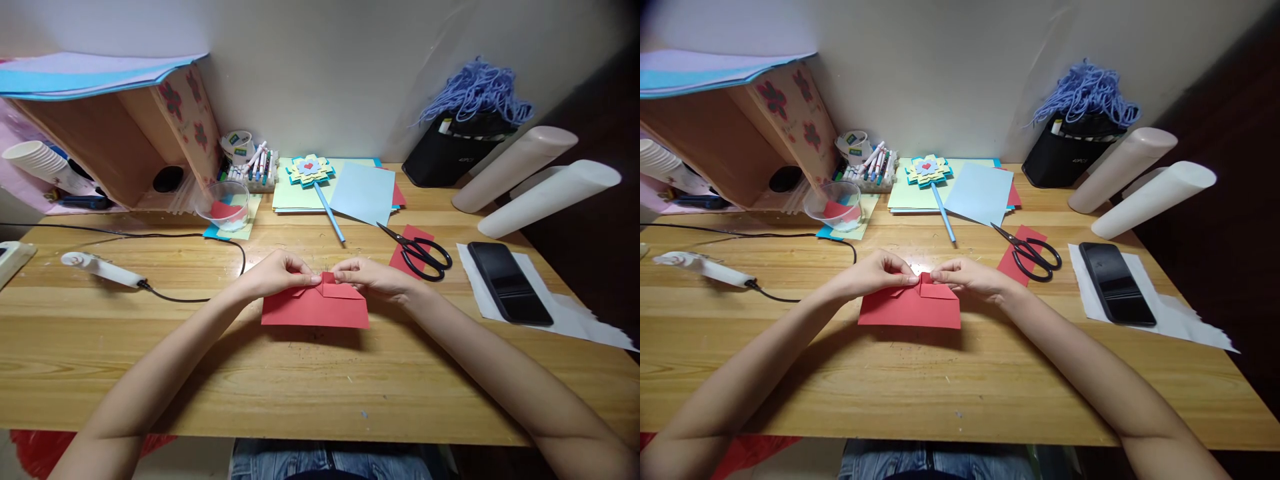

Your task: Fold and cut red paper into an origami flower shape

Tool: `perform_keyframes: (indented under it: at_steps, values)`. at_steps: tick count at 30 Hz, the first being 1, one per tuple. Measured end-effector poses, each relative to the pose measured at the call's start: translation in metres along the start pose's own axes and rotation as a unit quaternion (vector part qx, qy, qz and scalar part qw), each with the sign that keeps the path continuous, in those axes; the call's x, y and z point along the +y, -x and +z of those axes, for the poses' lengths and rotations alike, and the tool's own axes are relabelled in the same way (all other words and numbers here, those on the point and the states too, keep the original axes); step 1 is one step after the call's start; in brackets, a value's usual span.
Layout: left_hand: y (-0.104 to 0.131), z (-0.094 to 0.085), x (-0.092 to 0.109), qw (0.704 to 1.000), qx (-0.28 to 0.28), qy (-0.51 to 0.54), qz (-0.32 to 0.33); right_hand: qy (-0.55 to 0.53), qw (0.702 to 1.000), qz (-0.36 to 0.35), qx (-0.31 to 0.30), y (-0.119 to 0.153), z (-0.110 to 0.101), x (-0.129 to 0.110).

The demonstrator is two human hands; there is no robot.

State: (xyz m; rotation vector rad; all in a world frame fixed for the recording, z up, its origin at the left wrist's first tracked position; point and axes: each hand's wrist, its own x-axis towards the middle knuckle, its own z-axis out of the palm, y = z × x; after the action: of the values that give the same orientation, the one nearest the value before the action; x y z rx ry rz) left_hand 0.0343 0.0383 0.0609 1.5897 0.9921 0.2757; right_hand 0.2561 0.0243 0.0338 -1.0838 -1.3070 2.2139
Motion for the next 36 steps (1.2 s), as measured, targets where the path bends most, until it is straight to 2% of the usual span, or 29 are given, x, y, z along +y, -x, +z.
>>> perform_keyframes:
  at_steps: [3, 7, 15, 23, 36]
  values:
    - [0.0, 0.001, 0.001, 1.0, 0.006, 0.0, 0.006, -0.006, 1.0, 0.01, 0.003, 0.001, 0.001, -0.002]
    - [0.002, 0.0, 0.004, 1.0, 0.018, -0.013, 0.018, -0.072, 0.997, 0.012, -0.012, 0.001, 0.004, -0.002]
    - [0.004, 0.001, 0.01, 0.999, 0.003, -0.026, 0.024, -0.108, 0.993, 0.004, -0.046, 0.005, 0.012, -0.003]
    - [0.006, 0.004, 0.01, 0.997, 0.003, -0.065, 0.031, 0.096, 0.995, -0.015, 0.018, 0.009, 0.012, -0.011]
    - [0.007, 0.007, 0.011, 0.995, 0.013, -0.084, 0.06, 0.19, 0.979, -0.035, 0.071, 0.012, 0.014, -0.012]
